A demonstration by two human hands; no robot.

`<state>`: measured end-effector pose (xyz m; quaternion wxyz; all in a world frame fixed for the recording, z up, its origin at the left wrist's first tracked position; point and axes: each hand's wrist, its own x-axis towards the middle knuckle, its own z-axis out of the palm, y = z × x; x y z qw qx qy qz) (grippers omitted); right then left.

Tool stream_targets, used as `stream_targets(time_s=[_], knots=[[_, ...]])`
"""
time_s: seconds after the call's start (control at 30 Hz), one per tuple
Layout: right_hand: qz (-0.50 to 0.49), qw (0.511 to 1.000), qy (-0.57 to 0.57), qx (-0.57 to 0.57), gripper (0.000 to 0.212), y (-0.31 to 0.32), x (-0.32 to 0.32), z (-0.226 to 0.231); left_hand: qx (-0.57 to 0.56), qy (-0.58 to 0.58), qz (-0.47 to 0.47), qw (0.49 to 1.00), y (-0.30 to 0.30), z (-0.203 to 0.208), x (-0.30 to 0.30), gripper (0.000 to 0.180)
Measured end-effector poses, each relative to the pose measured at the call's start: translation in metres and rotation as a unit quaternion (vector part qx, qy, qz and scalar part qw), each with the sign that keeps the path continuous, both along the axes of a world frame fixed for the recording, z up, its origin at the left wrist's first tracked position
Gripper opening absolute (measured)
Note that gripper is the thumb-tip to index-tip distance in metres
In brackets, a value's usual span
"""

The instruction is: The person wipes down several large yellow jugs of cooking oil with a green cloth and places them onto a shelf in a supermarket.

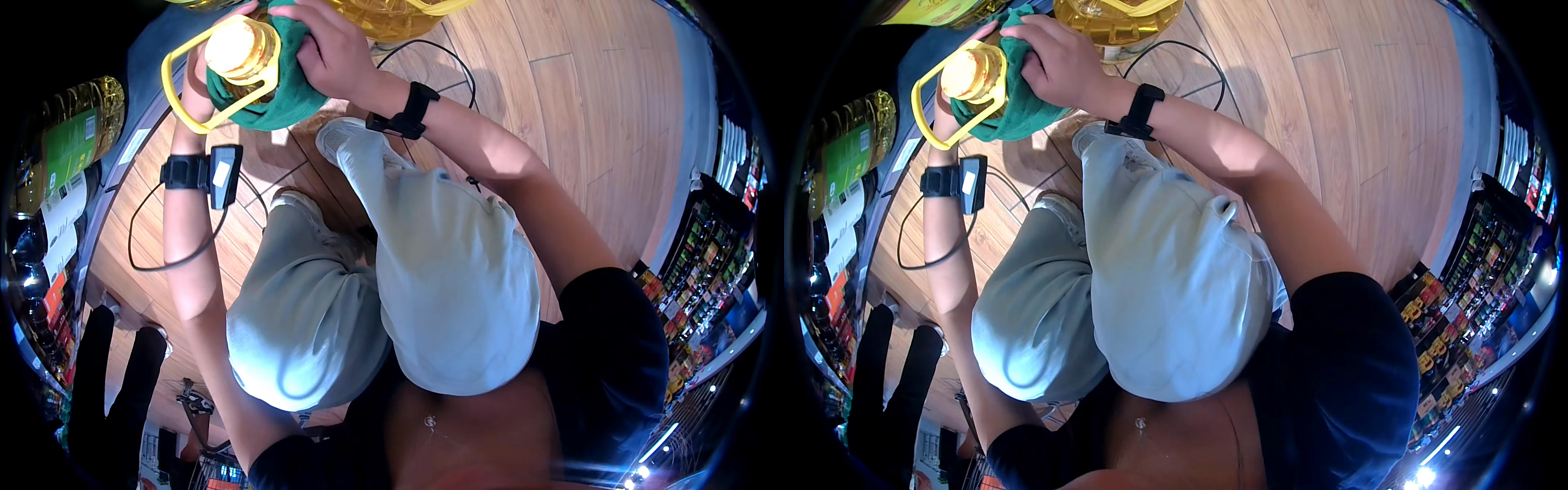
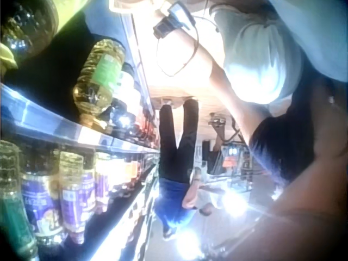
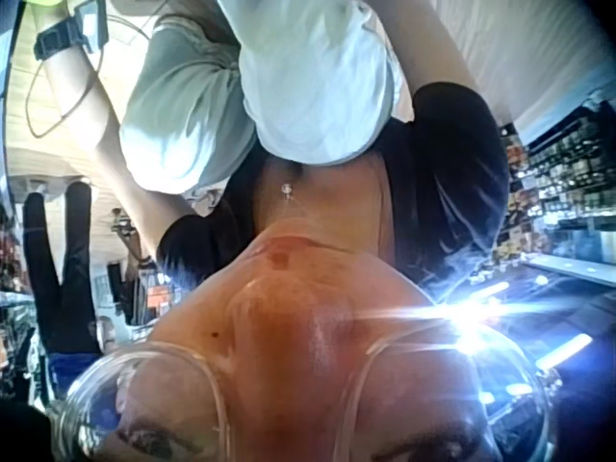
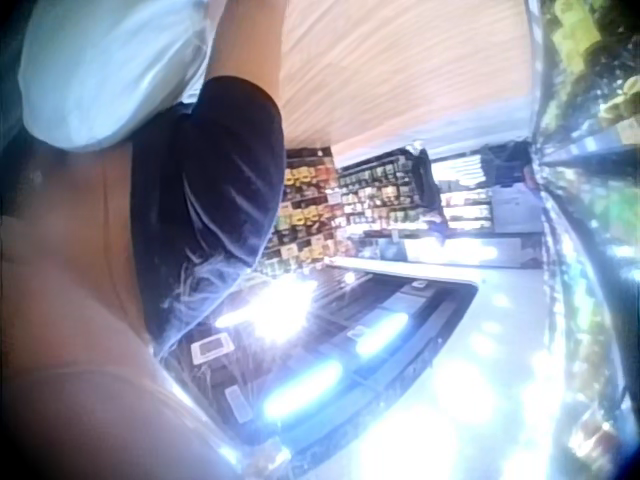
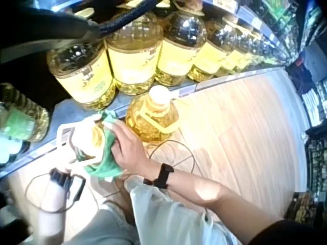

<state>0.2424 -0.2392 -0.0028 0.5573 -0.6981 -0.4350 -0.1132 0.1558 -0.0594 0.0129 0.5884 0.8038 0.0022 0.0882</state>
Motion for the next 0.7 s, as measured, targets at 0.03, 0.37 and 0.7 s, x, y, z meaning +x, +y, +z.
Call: stream_targets(time_s=[0.03,0.37,0.7], knots=[[-0.004,1.000,-0.001,0.000,0.043,0.001,0.000,0.002,-0.011,0.009,-0.003,1.000,0.002,-0.004,0.001,0.042],[0.036,0.998,0.045,-0.019,0.053,-0.036,-0.024,-0.039,-0.035,0.000,0.285,0.958,-0.053,-0.061,-0.059,0.045],[0.041,0.994,-0.084,-0.055,0.050,-0.024,-0.024,-0.013,0.064,-0.068,0.232,0.968,-0.055,-0.018,-0.041,0.050]])
